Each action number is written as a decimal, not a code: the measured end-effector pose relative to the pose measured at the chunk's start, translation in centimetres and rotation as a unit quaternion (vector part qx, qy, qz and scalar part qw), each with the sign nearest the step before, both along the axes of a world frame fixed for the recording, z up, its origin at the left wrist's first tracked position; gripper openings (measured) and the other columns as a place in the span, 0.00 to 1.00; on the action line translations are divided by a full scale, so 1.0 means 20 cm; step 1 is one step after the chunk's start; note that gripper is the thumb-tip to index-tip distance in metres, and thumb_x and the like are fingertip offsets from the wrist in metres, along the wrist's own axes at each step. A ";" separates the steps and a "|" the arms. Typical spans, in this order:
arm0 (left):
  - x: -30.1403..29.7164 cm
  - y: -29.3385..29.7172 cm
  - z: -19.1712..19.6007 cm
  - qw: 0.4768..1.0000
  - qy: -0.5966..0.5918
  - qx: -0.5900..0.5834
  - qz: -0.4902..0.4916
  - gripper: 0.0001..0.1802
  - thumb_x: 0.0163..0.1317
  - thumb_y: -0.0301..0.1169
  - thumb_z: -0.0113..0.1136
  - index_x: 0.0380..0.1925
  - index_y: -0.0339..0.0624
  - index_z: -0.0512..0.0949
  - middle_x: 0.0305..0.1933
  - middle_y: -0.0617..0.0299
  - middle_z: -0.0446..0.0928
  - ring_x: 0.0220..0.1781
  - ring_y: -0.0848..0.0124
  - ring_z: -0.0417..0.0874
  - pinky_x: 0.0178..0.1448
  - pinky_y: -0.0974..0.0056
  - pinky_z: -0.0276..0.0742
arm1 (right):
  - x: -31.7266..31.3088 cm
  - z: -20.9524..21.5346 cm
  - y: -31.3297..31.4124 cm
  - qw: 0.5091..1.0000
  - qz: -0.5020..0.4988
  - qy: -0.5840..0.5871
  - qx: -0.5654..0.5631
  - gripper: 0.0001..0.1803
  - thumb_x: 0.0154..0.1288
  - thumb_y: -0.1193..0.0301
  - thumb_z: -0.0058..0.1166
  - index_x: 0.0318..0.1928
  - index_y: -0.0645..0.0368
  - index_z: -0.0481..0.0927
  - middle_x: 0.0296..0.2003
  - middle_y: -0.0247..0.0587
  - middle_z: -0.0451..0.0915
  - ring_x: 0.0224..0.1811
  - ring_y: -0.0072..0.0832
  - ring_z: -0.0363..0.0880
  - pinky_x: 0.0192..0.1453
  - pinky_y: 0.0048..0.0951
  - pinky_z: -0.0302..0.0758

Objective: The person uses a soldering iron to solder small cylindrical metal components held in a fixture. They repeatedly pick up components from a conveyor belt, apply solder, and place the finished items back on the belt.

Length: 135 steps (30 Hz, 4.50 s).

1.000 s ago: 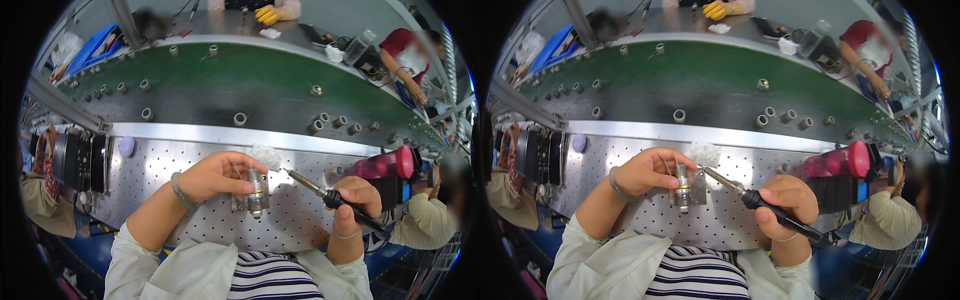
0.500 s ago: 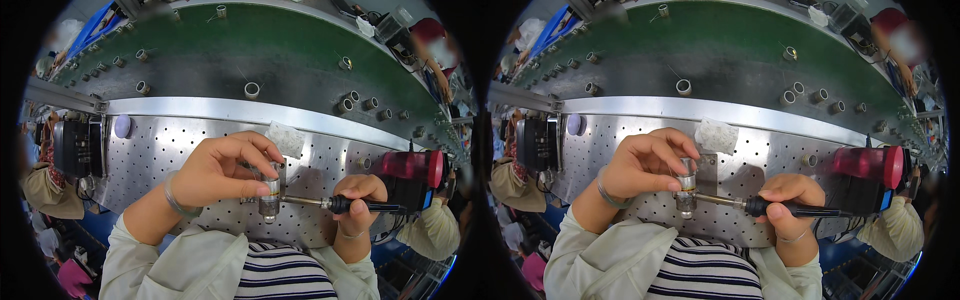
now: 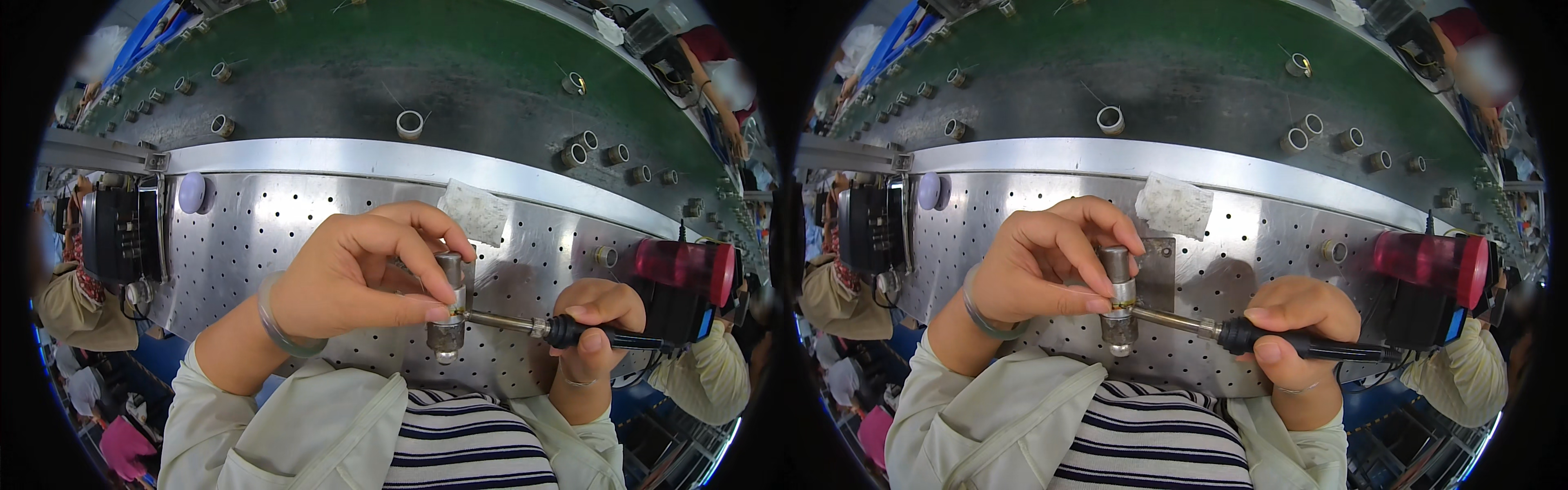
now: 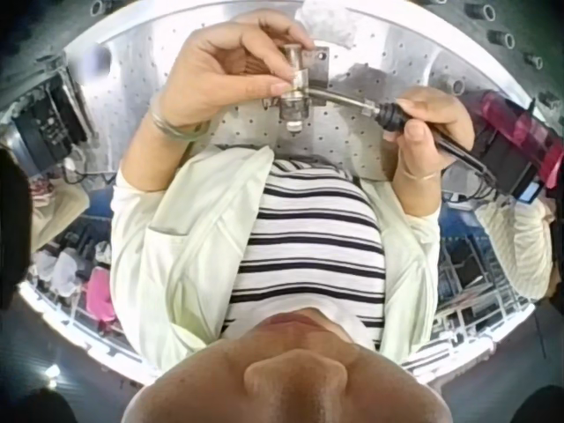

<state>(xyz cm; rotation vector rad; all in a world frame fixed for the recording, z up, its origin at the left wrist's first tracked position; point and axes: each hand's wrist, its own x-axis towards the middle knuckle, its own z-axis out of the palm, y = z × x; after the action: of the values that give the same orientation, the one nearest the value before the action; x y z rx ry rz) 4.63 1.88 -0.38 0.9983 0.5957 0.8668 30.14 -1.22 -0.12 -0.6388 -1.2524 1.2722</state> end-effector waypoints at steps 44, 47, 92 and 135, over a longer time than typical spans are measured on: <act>0.00 0.05 -0.01 0.992 -0.049 -0.090 -0.070 0.30 0.51 0.20 0.64 0.57 0.30 0.69 0.43 0.45 0.78 0.43 0.69 0.80 0.47 0.70 0.76 | 0.04 -0.06 0.06 0.994 0.058 -0.019 0.090 0.13 0.50 0.79 0.62 0.34 0.72 0.74 0.19 0.45 0.76 0.14 0.27 0.72 0.18 0.24 0.69; 0.00 0.06 0.00 0.992 -0.039 -0.094 -0.079 0.32 0.51 0.20 0.64 0.58 0.29 0.66 0.43 0.46 0.78 0.42 0.72 0.80 0.42 0.75 0.76 | 0.04 -0.06 0.06 0.993 0.060 -0.020 0.097 0.12 0.50 0.79 0.62 0.34 0.73 0.74 0.19 0.46 0.76 0.14 0.27 0.72 0.18 0.24 0.70; -0.02 0.06 -0.03 0.977 -0.051 -0.177 -0.110 0.42 0.46 0.15 0.65 0.64 0.28 0.57 0.45 0.43 0.78 0.45 0.67 0.82 0.50 0.70 0.77 | 0.00 -0.02 0.04 1.000 0.009 0.019 0.010 0.13 0.54 0.73 0.64 0.33 0.68 0.74 0.20 0.44 0.77 0.15 0.25 0.75 0.19 0.22 0.72; 0.00 0.03 0.03 0.980 -0.017 -0.187 -0.069 0.42 0.44 0.17 0.68 0.62 0.29 0.60 0.41 0.52 0.77 0.40 0.74 0.79 0.44 0.75 0.77 | 0.01 -0.03 0.04 0.999 0.030 -0.004 0.042 0.12 0.53 0.75 0.63 0.33 0.69 0.74 0.20 0.46 0.77 0.15 0.27 0.76 0.19 0.22 0.71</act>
<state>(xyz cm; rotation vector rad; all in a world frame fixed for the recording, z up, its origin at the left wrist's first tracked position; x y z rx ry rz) 4.64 2.46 0.26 0.6723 0.6250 0.6177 30.28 -0.42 -0.73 -0.5494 -1.3330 1.2611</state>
